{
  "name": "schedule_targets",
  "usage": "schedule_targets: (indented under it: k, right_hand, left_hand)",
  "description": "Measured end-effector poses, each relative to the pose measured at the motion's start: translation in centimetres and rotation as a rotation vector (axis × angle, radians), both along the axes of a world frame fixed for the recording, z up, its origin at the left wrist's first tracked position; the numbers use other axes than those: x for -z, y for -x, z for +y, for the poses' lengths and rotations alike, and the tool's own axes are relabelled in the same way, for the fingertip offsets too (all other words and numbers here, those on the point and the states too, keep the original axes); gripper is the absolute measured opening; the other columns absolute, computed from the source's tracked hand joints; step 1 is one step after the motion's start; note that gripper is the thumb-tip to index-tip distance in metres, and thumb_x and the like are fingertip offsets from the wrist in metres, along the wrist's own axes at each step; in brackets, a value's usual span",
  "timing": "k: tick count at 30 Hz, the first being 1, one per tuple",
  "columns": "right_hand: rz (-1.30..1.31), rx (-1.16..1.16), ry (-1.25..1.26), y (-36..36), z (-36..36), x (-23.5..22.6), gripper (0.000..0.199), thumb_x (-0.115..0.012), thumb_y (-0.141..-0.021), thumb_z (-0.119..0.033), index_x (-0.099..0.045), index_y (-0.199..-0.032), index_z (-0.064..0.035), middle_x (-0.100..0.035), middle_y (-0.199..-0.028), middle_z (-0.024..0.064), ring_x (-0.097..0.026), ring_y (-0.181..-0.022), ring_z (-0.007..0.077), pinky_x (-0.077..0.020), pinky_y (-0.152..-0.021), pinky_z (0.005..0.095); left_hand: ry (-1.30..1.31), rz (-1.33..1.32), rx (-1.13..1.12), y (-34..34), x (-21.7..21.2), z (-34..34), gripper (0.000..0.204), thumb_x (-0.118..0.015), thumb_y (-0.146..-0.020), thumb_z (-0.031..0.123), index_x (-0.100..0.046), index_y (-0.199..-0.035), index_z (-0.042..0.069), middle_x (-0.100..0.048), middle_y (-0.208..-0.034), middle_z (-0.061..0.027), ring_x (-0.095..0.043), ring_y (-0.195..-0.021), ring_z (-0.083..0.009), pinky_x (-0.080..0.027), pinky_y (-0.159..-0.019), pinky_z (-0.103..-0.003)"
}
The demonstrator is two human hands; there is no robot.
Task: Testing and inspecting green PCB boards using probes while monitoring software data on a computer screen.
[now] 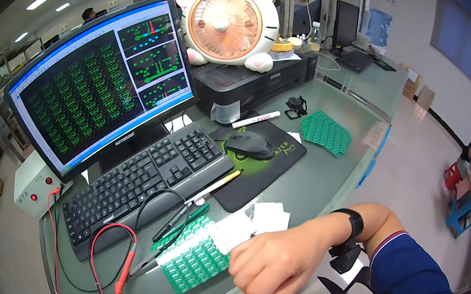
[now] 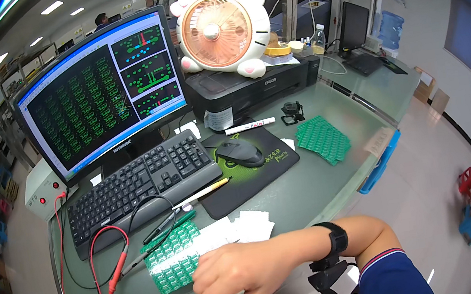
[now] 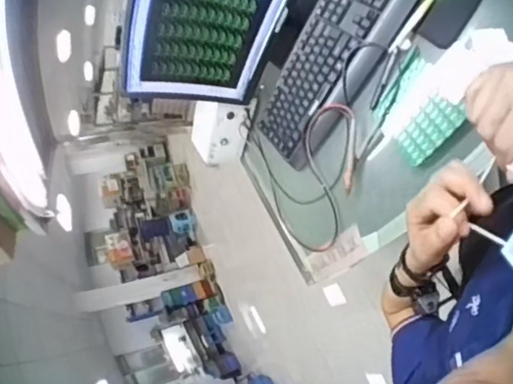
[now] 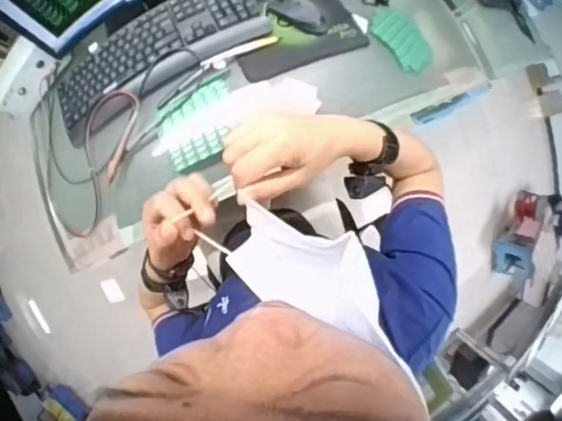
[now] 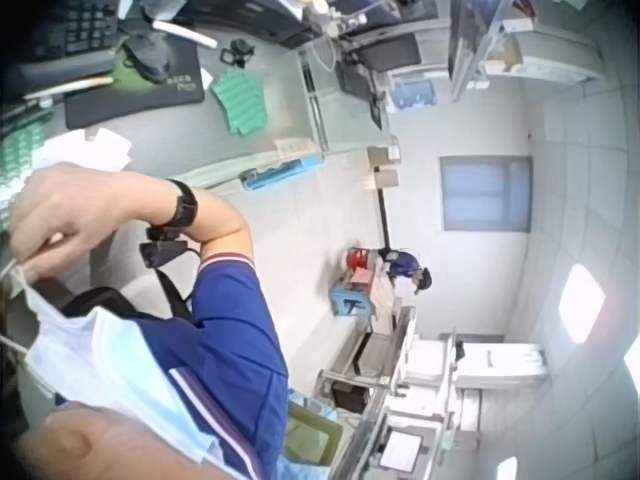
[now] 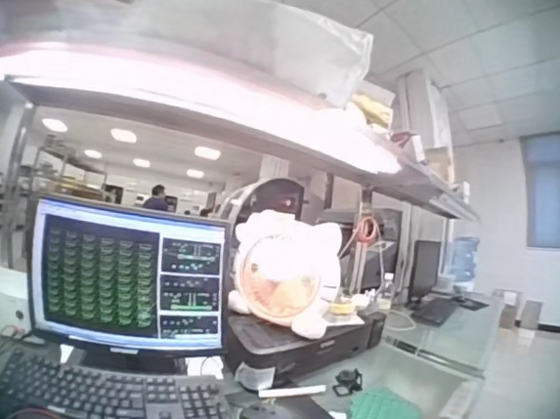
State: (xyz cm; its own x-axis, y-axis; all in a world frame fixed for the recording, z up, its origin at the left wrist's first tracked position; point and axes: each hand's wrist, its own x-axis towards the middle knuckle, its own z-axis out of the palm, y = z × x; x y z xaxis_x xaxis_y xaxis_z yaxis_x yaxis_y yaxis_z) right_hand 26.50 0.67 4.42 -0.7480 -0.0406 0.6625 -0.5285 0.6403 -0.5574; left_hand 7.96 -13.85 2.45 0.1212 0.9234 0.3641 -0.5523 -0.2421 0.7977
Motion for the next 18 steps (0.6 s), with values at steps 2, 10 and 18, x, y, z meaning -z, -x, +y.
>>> schedule_targets:
  k: [2,10,18]
  right_hand:
    - [0.059,0.004,-0.029,0.3,-0.9,0.1,0.028,-0.065,-0.09,-0.011,-0.048,-0.069,-0.0051,-0.045,-0.067,0.008,-0.048,-0.063,0.0287,-0.0411,-0.06,0.0397]
    - [0.157,0.127,-0.021,0.0,-1.6,-0.8,0.032,-0.062,-0.081,0.002,-0.039,-0.059,-0.0038,-0.037,-0.063,0.008,-0.043,-0.059,0.0286,-0.0396,-0.058,0.0416]
    - [0.131,0.148,0.006,-1.0,-1.1,-0.3,0.032,-0.064,-0.084,-0.001,-0.041,-0.062,-0.0044,-0.036,-0.063,0.007,-0.041,-0.058,0.0272,-0.0355,-0.055,0.0399]
  left_hand:
    - [-0.133,0.075,0.016,0.4,-0.4,-0.5,0.039,-0.066,-0.095,0.034,-0.054,-0.067,0.01,-0.062,-0.069,-0.0064,-0.053,-0.064,-0.0196,-0.042,-0.065,-0.035]
    - [-0.405,0.107,0.028,1.9,-2.1,-1.6,0.024,-0.067,-0.087,0.017,-0.057,-0.067,0.008,-0.056,-0.058,-0.0049,-0.044,-0.05,-0.0173,-0.036,-0.055,-0.035]
    - [-0.685,0.628,-0.776,2.0,-3.0,-3.6,0.017,-0.06,-0.095,0.024,-0.062,-0.093,0.008,-0.066,-0.101,-0.0144,-0.054,-0.065,-0.0217,-0.044,-0.063,-0.04]
